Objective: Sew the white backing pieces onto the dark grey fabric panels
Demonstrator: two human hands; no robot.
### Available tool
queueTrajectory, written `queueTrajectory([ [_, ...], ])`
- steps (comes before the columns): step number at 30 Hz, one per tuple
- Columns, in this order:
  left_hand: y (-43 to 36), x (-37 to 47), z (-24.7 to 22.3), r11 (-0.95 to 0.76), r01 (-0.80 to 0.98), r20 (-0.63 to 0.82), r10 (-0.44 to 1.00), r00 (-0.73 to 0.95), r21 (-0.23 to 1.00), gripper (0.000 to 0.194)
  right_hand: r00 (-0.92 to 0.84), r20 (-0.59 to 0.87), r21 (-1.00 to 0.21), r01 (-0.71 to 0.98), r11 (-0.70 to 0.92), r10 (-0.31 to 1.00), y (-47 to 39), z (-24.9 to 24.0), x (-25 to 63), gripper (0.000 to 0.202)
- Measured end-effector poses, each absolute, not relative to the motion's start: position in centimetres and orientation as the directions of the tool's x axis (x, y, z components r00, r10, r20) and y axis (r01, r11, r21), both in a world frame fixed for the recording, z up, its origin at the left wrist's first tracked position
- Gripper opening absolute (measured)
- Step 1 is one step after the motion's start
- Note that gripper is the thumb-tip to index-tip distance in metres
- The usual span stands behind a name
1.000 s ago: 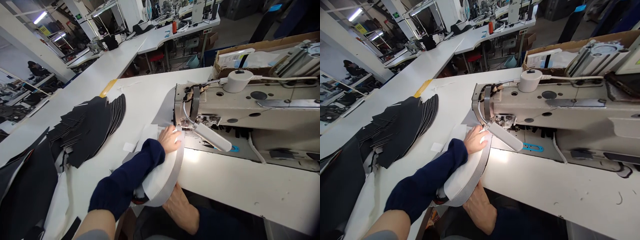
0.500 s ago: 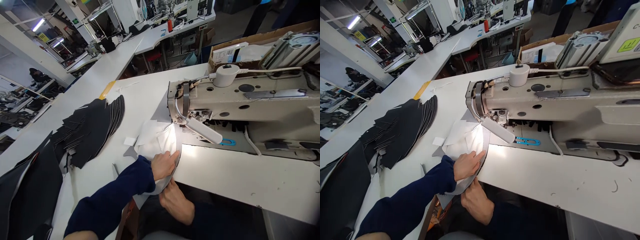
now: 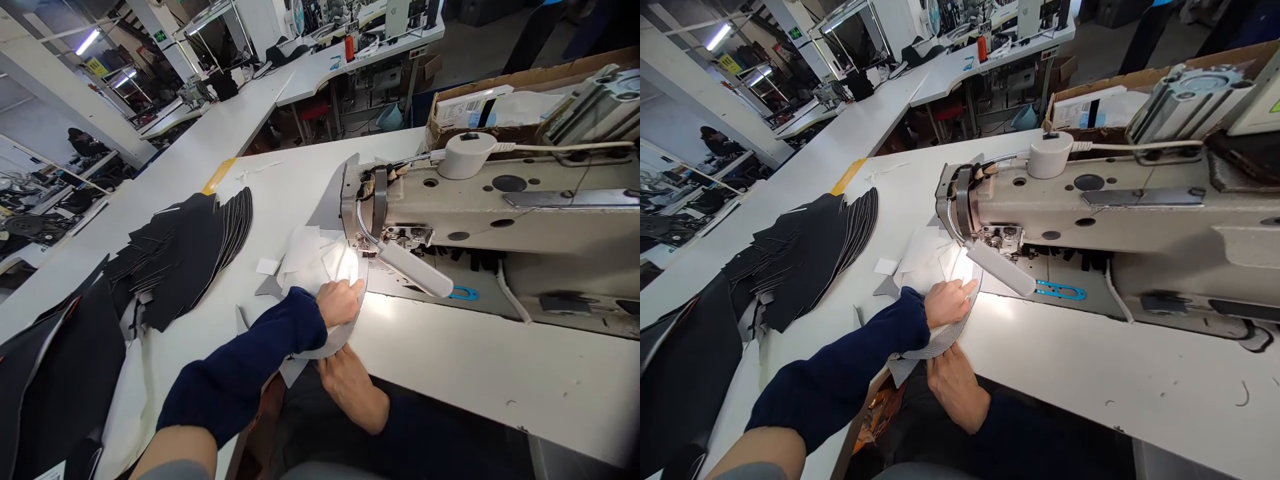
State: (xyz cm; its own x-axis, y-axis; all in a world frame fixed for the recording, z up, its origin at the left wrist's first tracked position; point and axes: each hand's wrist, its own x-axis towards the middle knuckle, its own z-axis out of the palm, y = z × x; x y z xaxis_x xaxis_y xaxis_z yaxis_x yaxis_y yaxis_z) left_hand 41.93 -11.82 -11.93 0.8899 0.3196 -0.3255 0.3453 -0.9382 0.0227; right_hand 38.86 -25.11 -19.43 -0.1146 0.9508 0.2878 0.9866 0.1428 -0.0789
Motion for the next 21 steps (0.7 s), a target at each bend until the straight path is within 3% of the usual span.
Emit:
queueTrajectory([
  [8,-9.8,44.7,-12.3,-0.928,0.368,-0.312,0.334,0.889,0.055,0.044,-0.060,0.283,-0.140,0.985,0.103,0.957,-23.7,-20.0,39.0,0.053],
  [14,-9.8,43.8,-11.1,-0.934,0.358,-0.280,0.348,0.895,-0.015,0.032,-0.064,0.300,-0.125,0.987,0.106,0.952,-23.7,-20.5,39.2,0.065],
  [21,-11.5,40.0,-12.2,-0.943,0.326,-0.326,0.329,0.886,-0.065,0.044,-0.042,0.306,-0.126,0.988,0.084,0.951,-23.8,-19.8,39.2,0.064],
])
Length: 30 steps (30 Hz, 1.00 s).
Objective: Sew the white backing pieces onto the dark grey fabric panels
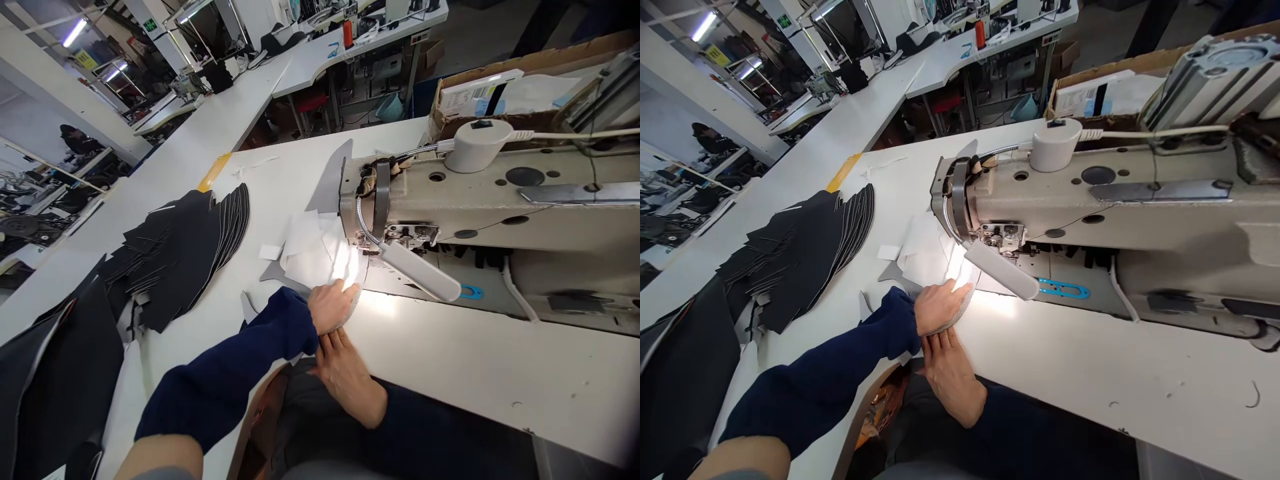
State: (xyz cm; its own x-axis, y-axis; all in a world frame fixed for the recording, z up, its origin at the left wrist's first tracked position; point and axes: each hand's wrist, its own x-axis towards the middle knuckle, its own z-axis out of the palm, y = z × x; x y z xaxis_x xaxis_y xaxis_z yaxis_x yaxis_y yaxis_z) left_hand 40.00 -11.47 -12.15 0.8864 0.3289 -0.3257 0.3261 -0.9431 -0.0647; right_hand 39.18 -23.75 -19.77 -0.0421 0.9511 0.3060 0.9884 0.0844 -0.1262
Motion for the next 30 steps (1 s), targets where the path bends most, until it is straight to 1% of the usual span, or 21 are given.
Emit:
queueTrajectory([
  [5,-11.0,40.6,-13.7,-0.956,0.288,-0.300,0.290,0.909,-0.050,0.046,-0.028,0.341,-0.134,0.988,0.078,0.940,-23.5,-19.2,39.2,0.058],
  [10,-10.2,42.0,-13.6,-0.950,0.310,-0.297,0.303,0.906,-0.023,0.043,-0.018,0.330,-0.109,0.992,0.057,0.944,-23.5,-19.0,40.0,0.061],
  [15,-9.5,43.9,-13.2,-0.939,0.343,-0.318,0.327,0.890,-0.005,0.045,0.003,0.321,-0.084,0.996,0.025,0.947,-23.6,-19.4,41.2,0.065],
  [20,-8.8,45.0,-12.3,-0.927,0.374,-0.283,0.358,0.890,0.004,0.041,0.018,0.331,-0.064,0.998,0.003,0.944,-23.7,-19.7,42.3,0.072],
  [25,-8.9,43.3,-11.0,-0.948,0.318,-0.320,0.298,0.899,0.009,0.037,0.011,0.344,-0.062,0.998,0.011,0.939,-23.5,-19.3,42.9,0.072],
  [30,-9.1,43.1,-11.3,-0.959,0.282,-0.332,0.272,0.903,-0.019,0.035,-0.009,0.354,-0.068,0.997,0.036,0.935,-22.6,-18.6,43.1,0.067],
])
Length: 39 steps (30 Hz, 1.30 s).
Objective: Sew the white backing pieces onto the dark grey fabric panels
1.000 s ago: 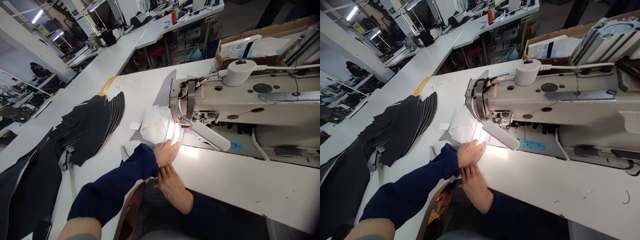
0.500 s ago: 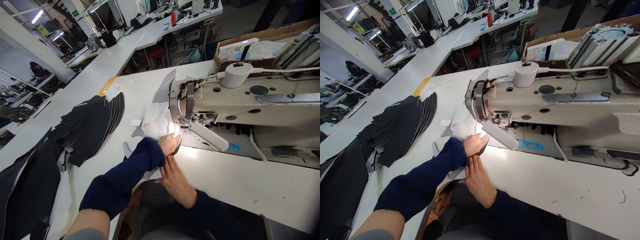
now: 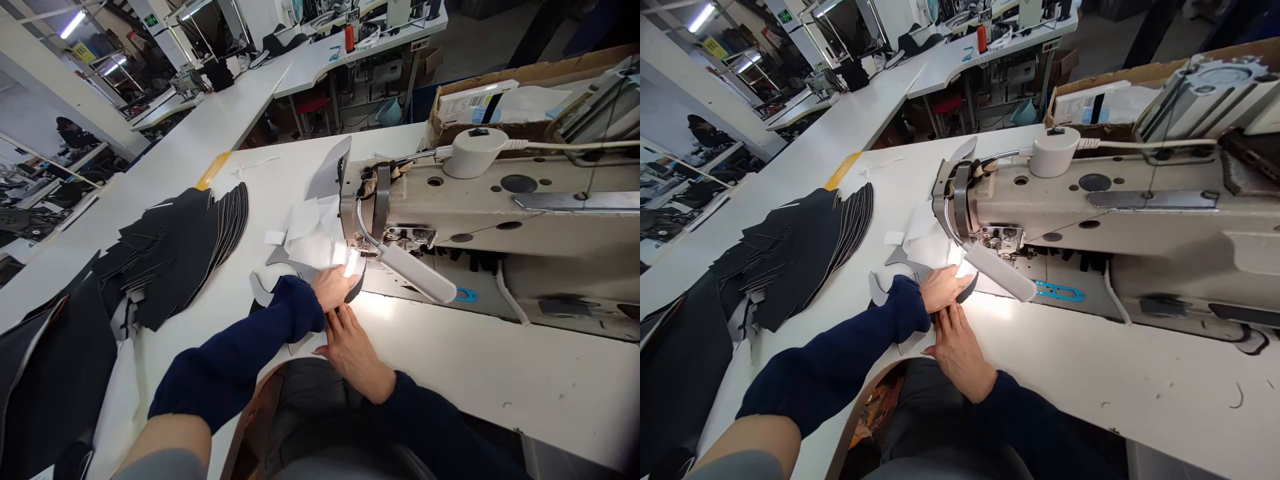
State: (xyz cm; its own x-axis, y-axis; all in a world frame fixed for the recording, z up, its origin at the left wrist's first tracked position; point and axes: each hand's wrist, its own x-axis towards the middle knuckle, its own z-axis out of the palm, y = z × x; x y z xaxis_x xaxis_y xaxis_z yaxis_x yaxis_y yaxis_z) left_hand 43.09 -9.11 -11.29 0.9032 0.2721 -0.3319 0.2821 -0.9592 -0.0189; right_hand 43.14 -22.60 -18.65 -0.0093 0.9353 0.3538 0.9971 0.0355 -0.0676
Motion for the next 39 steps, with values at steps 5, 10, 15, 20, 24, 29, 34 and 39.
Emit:
queueTrajectory([
  [5,-8.8,44.8,-11.5,-0.965,0.263,-0.328,0.254,0.910,-0.017,0.033,-0.012,0.365,-0.102,0.993,0.052,0.931,-22.1,-18.9,43.8,0.069],
  [10,-8.8,44.1,-11.3,-0.975,0.222,-0.268,0.210,0.940,0.015,0.033,-0.021,0.402,-0.148,0.985,0.087,0.915,-22.5,-19.3,43.9,0.065],
  [15,-9.1,43.2,-12.1,-0.975,0.223,-0.247,0.210,0.946,0.025,0.033,-0.049,0.417,-0.126,0.986,0.111,0.908,-22.5,-19.2,43.5,0.060],
  [20,-8.7,44.1,-12.3,-0.969,0.246,-0.263,0.231,0.937,0.027,0.033,-0.038,0.416,-0.118,0.988,0.096,0.909,-22.0,-19.1,43.9,0.060],
  [24,-7.9,44.8,-11.6,-0.962,0.270,-0.294,0.245,0.924,0.047,0.035,0.006,0.404,-0.134,0.990,0.053,0.915,-21.7,-19.4,44.3,0.064],
  [29,-6.8,44.4,-11.2,-0.982,0.142,-0.279,0.103,0.955,0.125,0.034,0.039,0.359,-0.147,0.989,0.015,0.932,-21.5,-19.7,44.1,0.070],
  [34,-6.7,43.8,-11.7,-0.983,0.140,-0.270,0.104,0.957,0.119,0.035,0.027,0.332,-0.096,0.995,0.005,0.943,-21.2,-19.1,43.6,0.070],
  [39,-7.2,44.7,-11.9,-0.988,0.145,-0.220,0.128,0.967,0.061,0.032,0.027,0.332,-0.069,0.998,-0.004,0.943,-21.2,-18.6,44.2,0.065],
])
